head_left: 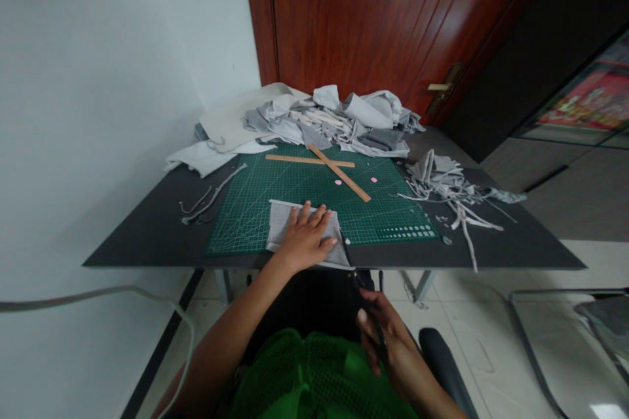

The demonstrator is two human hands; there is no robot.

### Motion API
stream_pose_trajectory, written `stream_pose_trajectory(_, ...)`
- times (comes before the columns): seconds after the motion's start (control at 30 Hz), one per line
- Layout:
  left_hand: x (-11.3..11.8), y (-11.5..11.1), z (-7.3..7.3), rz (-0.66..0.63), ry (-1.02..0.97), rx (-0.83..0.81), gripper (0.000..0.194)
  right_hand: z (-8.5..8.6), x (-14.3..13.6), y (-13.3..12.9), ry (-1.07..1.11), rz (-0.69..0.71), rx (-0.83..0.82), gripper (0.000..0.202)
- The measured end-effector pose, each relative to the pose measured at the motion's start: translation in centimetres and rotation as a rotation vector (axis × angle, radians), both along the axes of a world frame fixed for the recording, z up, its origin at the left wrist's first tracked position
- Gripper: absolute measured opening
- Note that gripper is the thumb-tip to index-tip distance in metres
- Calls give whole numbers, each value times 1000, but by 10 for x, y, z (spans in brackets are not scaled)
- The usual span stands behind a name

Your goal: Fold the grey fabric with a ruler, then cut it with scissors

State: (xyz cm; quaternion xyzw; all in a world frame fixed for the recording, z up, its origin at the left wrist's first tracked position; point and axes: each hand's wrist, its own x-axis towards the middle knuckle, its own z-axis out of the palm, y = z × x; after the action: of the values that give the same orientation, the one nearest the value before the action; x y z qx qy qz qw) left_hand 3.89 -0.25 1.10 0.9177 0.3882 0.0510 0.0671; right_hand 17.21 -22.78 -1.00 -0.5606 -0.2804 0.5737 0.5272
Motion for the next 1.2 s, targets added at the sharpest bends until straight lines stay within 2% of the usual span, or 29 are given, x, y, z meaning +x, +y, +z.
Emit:
stream_pose_trajectory(0.6,0,-1,4,4,2,-11,68,-6,0,-2,-18,-20,32,63)
stream_pose_trajectory(0.7,0,-8,5,28,13,-29,68,-10,3,-4,3,-31,2,62)
stream_pose_trajectory(0.87,0,-32,6,85,9,-31,70,-11,15,-16,26,-9,-26,60)
stream_pose_trajectory(0.97,2,-40,13,101,3,-21,62,-7,21,-21,20,21,-47,60)
stream_pose_trajectory(1.1,4,-31,22,70,23,40,46,-5,24,-18,11,24,-50,61)
stream_pose_trajectory(1.2,4,-19,17,57,17,92,44,-7,25,-14,15,24,-48,63)
